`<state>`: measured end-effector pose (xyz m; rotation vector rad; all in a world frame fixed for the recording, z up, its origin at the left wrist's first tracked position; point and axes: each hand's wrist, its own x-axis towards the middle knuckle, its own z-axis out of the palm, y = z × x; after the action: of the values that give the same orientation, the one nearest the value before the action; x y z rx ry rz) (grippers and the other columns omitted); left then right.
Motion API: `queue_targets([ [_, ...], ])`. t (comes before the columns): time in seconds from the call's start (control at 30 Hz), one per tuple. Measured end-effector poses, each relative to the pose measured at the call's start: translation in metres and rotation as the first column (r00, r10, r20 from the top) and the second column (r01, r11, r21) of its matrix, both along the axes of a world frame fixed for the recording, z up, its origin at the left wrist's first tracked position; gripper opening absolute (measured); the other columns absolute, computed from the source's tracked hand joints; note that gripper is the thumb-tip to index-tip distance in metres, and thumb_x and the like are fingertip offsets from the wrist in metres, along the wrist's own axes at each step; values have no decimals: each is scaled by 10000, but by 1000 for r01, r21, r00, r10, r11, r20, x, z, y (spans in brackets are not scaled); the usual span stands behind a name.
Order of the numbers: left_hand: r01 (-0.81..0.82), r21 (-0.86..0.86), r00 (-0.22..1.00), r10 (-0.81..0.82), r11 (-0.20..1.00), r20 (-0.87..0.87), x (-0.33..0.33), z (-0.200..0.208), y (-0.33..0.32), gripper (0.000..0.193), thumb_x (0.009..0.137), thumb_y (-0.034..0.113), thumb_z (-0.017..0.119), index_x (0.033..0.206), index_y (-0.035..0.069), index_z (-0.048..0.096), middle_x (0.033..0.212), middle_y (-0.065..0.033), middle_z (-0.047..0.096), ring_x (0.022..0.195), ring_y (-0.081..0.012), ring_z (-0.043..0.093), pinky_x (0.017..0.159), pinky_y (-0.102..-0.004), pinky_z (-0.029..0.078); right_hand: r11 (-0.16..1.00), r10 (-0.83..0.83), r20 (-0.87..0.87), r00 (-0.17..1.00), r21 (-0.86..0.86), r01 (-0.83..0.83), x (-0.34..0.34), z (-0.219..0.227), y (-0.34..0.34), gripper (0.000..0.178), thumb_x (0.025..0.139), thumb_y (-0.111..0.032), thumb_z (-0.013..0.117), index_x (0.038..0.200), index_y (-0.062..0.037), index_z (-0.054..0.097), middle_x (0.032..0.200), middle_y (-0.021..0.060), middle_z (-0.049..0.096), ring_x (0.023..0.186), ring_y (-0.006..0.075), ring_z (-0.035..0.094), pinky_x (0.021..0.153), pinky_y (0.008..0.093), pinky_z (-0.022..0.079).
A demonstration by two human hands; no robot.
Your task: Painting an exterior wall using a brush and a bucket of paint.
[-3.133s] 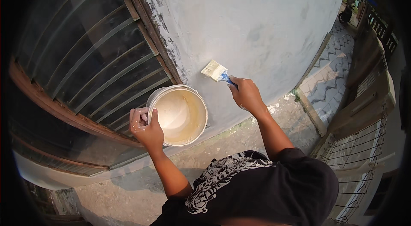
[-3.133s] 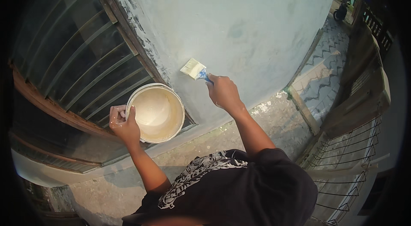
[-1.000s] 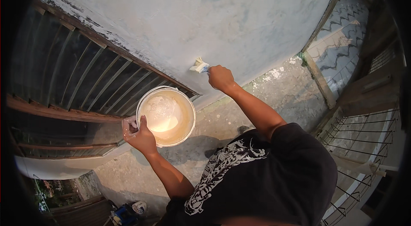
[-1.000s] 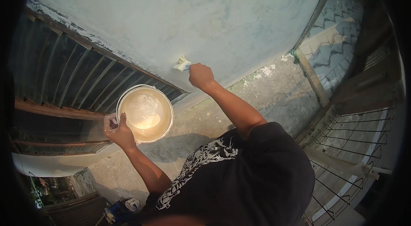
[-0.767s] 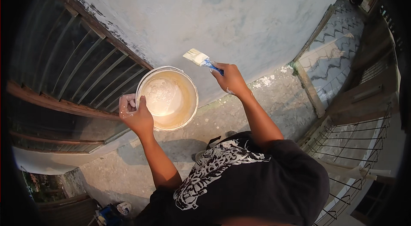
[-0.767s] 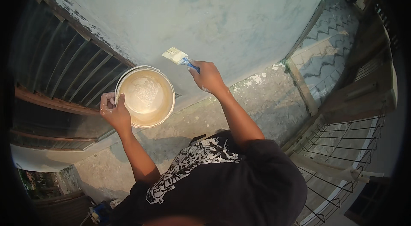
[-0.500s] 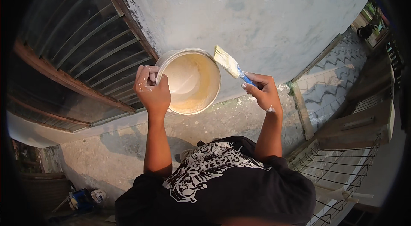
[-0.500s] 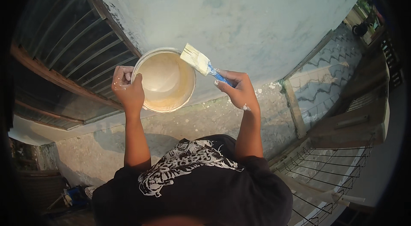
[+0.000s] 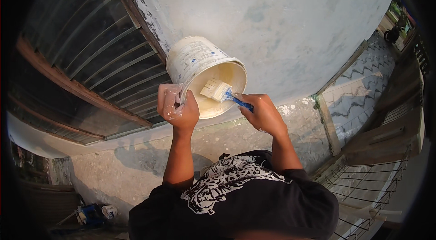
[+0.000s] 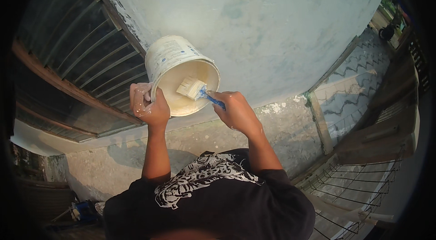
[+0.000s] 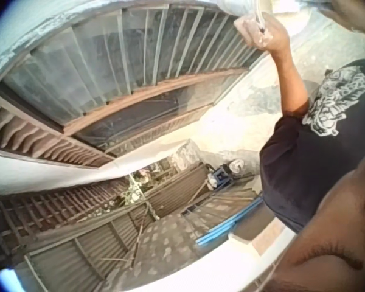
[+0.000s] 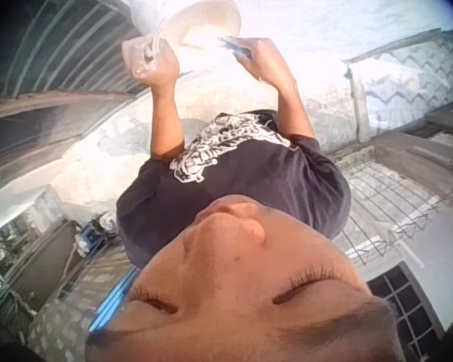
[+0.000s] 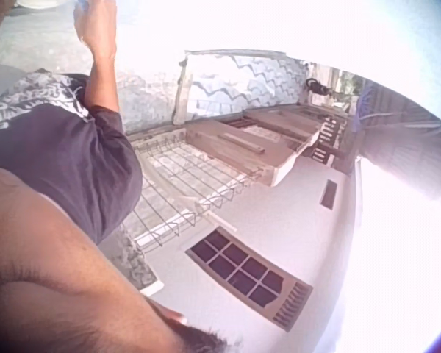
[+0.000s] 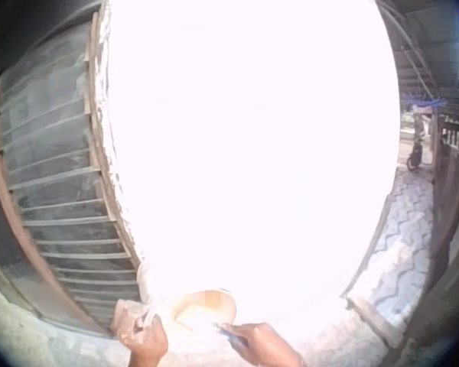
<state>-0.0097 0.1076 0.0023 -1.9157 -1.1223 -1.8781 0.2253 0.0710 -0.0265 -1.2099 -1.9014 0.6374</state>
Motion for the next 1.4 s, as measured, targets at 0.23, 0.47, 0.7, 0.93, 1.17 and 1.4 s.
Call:
queue_targets([
  [0.23, -91, 74, 996, 91, 993, -9, 0, 5, 7, 146, 759, -154, 601, 817, -20, 590, 789, -133, 591, 645, -283, 621, 569, -362, 470, 986, -130, 125, 984, 124, 114, -31, 0, 17, 344, 868, -2, 648, 1202, 5, 725, 895, 240, 697, 783, 442, 683, 717, 498, 552],
  [0.47, -78, 95, 996, 81, 992, -22, 7, 3, 19, 160, 743, -148, 635, 816, -26, 561, 764, -124, 557, 623, -268, 534, 562, -370, 406, 978, -202, 261, 944, 101, 181, -37, 14, 29, 273, 897, -55, 668, 1155, 22, 715, 871, 257, 699, 798, 447, 685, 716, 515, 551],
  [0.7, -83, 71, 996, 86, 994, -37, 14, 7, 19, 154, 750, -127, 608, 795, -1, 531, 690, -76, 464, 563, -213, 426, 529, -357, 328, 987, -149, 320, 936, 99, 123, -42, 13, 44, 226, 842, 5, 614, 1048, 59, 690, 822, 265, 701, 752, 432, 724, 657, 507, 594],
  [0.93, -91, 25, 989, 93, 996, -118, 16, 18, 21, 162, 751, -137, 600, 808, -12, 514, 707, -115, 488, 564, -286, 482, 524, -382, 377, 987, -155, 305, 940, 75, 139, -44, 10, 49, 214, 851, 1, 608, 1041, 52, 694, 823, 253, 704, 745, 434, 722, 674, 508, 596],
  [1.17, -55, -67, 992, 62, 996, 109, 16, 27, 24, 140, 785, -73, 585, 806, 31, 493, 665, -23, 373, 577, -128, 327, 530, -313, 262, 995, -97, -147, 984, 19, 101, -7, 17, 30, 346, 940, -88, 665, 1246, 73, 681, 856, 221, 733, 710, 310, 706, 694, 411, 547],
  [1.4, -137, -282, 981, 169, 950, 95, 9, 42, 20, 126, 822, -5, 602, 787, 9, 482, 708, -135, 550, 587, -316, 557, 575, -427, 445, 911, -111, -645, 756, -370, -182, 9, 17, 29, 314, 1033, -114, 583, 1292, 18, 702, 728, 25, 620, 530, 44, 390, 488, 219, 321],
])
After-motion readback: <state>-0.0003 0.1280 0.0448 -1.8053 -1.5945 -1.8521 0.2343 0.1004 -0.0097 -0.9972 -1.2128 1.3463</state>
